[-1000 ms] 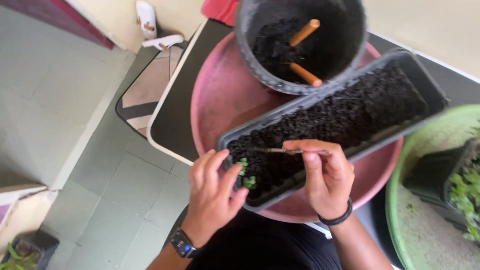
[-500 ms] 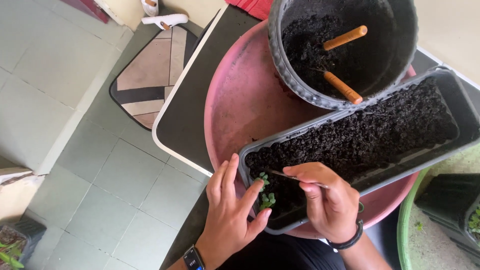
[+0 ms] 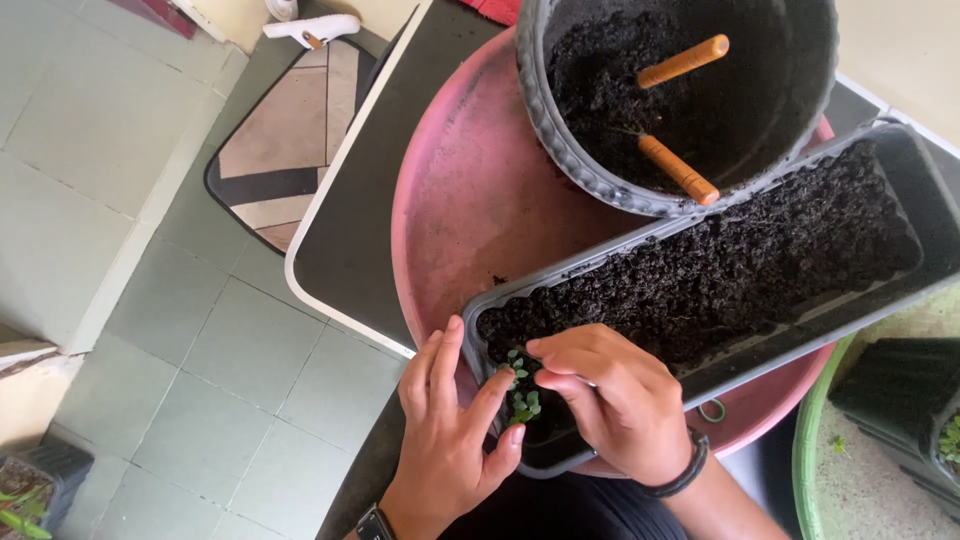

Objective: The person uses scissors to cut small plant cuttings from a green tray and places them into a rectangular black tray filled with soil. They use a thin metal tool to make holes and secure the cuttings in the soil.

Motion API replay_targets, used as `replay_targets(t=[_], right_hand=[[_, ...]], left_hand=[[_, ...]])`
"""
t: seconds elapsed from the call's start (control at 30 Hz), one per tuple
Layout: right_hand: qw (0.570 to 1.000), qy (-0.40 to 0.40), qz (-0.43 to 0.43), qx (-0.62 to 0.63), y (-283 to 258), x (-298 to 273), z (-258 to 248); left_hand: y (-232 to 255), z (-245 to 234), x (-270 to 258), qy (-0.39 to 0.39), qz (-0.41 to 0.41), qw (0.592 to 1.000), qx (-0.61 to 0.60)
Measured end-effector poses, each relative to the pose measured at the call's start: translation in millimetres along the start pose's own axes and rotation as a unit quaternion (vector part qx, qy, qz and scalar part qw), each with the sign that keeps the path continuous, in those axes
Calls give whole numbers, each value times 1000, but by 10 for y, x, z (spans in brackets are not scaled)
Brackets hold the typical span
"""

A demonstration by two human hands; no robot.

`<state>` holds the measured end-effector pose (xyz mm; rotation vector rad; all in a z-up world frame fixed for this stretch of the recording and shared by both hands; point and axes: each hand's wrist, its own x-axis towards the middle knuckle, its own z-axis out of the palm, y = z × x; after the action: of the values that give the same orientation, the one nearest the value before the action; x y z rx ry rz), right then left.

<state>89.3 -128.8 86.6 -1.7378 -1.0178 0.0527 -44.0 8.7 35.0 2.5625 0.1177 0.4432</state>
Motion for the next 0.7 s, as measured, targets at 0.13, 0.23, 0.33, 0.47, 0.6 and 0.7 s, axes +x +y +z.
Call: replay_targets(t=[0.13,0.23,0.33,0.47,0.6,0.7], right_hand=[[998,-53,-18,-9,22,63,-5],[996,-80,-38,-11,77,107,11],[995,-87,-43,-11,108,118,40],[995,-91,-33,-26,117,151,33],[994,-107,-28,-15,135,150,46],[990,-128,-48,-22,177,145,72]], left_hand=[[8,32,-35,-2,-7,1000,2],[-4,68,-41,6,-5,1000,-5],[-14,106,-84,13,-5,1000,-20],[-36,140,-99,20,-4,999,-32],[-45,146,-94,26,-3,999,-40],[-57,164,-111,26,-3,999,-46]])
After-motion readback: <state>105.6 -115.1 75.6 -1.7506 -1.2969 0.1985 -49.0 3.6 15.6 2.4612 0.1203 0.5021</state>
